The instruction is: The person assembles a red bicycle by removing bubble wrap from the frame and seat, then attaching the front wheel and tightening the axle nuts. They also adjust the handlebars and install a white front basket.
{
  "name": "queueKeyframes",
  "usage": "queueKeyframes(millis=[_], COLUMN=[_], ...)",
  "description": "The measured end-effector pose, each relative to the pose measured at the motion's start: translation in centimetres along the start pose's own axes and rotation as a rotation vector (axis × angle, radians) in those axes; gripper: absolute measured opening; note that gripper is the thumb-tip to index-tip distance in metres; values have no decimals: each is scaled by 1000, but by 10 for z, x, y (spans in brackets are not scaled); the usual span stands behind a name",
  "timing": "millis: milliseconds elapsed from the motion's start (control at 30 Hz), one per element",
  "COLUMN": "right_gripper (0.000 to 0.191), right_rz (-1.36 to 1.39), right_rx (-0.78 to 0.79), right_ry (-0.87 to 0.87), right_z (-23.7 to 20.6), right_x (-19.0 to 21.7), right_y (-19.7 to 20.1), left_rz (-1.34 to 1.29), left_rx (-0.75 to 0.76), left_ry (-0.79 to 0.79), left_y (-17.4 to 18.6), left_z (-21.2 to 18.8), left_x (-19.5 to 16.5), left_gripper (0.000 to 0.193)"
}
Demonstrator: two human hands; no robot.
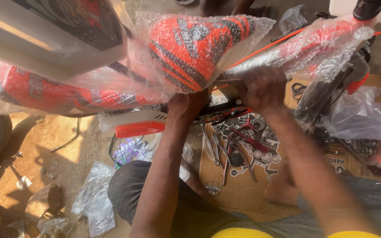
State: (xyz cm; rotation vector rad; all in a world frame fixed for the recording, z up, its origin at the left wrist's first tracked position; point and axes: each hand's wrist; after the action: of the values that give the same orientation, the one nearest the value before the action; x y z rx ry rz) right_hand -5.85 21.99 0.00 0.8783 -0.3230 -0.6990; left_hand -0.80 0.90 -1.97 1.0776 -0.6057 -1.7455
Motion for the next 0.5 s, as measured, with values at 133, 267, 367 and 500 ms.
queueKeyframes(millis=[133,267,367,500], right_gripper=[20,21,21,18], right_rz=[612,511,145,-345], right_rx=[-309,98,218,456], right_ry=[-511,-382,-73,245], right_z=[-45,-60,-21,49], right_x=[50,12,-25,-12], right_y=[-66,-51,2,34], left_rz=[-2,-15,-13,22], left_rx=[31,75,125,61], left_ry=[-9,-21,19,0], left_y=[1,-1,-4,-2], left_z=[-3,-2,2,5], left_x=[1,6,7,3], left_gripper=[26,27,27,28])
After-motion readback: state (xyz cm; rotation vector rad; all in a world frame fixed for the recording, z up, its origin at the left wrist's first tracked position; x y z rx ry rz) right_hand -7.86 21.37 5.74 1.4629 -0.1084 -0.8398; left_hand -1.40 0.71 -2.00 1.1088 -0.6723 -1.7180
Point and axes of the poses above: each hand's wrist, its own z-axis towards the middle knuckle, its own y-axis out of the back of the hand, x = y × z, and after that the axes turned 1 degree about -z, right-handed
